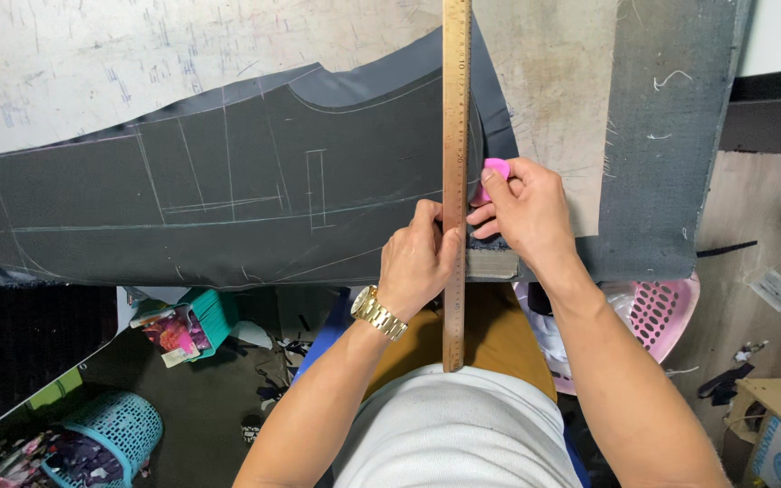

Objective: The person marks lines on dark blue fabric using a ruler and a piece of tailor's chalk, then picks up and aligns a second piece of black fabric against the marked piece on a workspace.

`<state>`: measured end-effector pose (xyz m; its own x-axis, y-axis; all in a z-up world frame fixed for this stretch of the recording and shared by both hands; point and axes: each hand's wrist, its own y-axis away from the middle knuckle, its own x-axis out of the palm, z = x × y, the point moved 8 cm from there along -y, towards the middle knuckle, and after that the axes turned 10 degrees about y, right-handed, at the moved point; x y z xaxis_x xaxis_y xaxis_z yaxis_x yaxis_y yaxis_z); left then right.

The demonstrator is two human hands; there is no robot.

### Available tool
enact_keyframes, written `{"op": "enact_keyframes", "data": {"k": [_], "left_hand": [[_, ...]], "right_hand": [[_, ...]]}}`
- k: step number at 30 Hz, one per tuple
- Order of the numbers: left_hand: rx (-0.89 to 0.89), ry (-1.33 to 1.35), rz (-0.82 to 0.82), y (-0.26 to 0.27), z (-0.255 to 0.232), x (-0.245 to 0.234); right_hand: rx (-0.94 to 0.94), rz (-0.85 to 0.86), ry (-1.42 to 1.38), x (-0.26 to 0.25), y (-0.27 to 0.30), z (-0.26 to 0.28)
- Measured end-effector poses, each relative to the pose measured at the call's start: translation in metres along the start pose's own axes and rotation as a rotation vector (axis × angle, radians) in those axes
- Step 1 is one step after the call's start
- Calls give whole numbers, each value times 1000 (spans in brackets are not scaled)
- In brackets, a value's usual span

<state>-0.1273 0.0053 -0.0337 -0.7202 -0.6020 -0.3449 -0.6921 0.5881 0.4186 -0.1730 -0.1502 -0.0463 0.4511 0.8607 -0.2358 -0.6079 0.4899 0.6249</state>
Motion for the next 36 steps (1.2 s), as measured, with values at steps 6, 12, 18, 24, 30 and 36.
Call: {"op": "enact_keyframes", "data": {"k": [6,12,18,24,30,36], "left_hand": [[-11,-33,15,0,3,3],[-25,-50,25,0,4,2],[-39,-72,48,-1,3,4],[-76,-90,59,1,-4,0],[-76,-107,66,3,-4,2],[-84,-165,0,6,-7,-6]], "right_hand": [[16,106,411,1,15,19],[-113,-93,562,-34,19,11],[-72,-165,-69,-32,-2,18],[76,84,7,-1,-9,4],[90,309,359,-2,11,-17],[205,366,534,-25,72,-44]]}}
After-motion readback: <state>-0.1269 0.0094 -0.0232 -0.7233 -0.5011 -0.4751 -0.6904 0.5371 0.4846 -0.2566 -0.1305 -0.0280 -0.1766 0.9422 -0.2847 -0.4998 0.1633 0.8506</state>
